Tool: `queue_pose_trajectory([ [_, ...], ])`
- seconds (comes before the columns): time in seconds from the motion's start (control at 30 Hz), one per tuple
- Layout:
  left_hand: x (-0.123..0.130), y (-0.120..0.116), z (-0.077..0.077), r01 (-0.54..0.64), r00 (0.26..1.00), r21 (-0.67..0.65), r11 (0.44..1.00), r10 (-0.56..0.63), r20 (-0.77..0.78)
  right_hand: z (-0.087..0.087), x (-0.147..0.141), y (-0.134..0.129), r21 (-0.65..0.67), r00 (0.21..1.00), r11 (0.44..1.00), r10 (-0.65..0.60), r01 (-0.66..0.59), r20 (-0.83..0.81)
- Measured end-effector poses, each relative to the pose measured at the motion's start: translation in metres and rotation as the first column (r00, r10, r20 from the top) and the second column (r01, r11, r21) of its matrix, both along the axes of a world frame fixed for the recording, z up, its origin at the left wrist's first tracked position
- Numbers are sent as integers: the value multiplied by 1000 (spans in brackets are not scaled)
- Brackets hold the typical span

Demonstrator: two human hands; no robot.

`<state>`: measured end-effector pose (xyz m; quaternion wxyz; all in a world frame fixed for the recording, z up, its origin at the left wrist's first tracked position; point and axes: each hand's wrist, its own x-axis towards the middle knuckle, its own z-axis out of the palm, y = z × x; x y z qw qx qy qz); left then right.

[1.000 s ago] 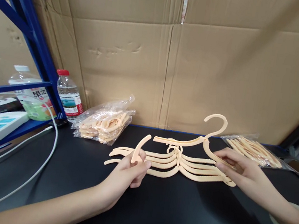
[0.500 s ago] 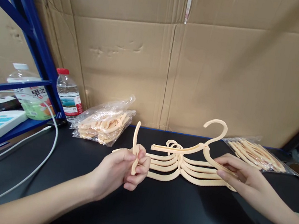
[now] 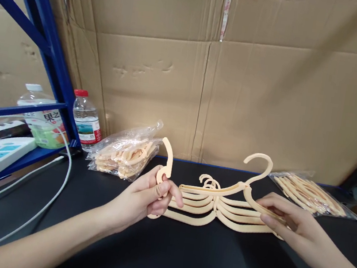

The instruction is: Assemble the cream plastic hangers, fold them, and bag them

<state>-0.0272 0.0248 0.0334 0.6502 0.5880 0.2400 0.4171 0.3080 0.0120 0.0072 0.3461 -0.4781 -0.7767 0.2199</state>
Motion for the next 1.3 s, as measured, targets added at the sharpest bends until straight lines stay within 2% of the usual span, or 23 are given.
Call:
queue_pose_trajectory([
  [0.17, -2, -1, 6, -40, 996, -94, 995, 47, 73, 0, -1, -1, 8, 1000, 1000, 8, -8, -3],
  [0.3, 0, -5, 8, -60, 991, -98, 993, 71, 111, 2, -3, -2, 12, 1000, 1000, 20, -20, -15],
  [0.5, 5, -8, 4, -308, 942, -22, 951, 308, 135, 4, -3, -3, 52, 1000, 999, 10, -8, -24],
  [0.6, 6, -8, 3, -355, 932, 6, 935, 353, 84, 3, -1, -2, 95, 999, 995, -22, 25, -25],
  [0.9, 3, -7, -4, -293, 954, -52, 955, 296, 50, 0, -2, -3, 183, 999, 983, -20, 25, -26],
  [1.13, 6, -11, -1, -125, 982, -124, 984, 141, 125, -2, 0, -3, 219, 1000, 975, -28, 26, 5],
  [1.3, 5, -11, -1, -70, 989, -166, 984, 90, 116, -4, 1, -4, 251, 999, 967, -45, 41, 8],
])
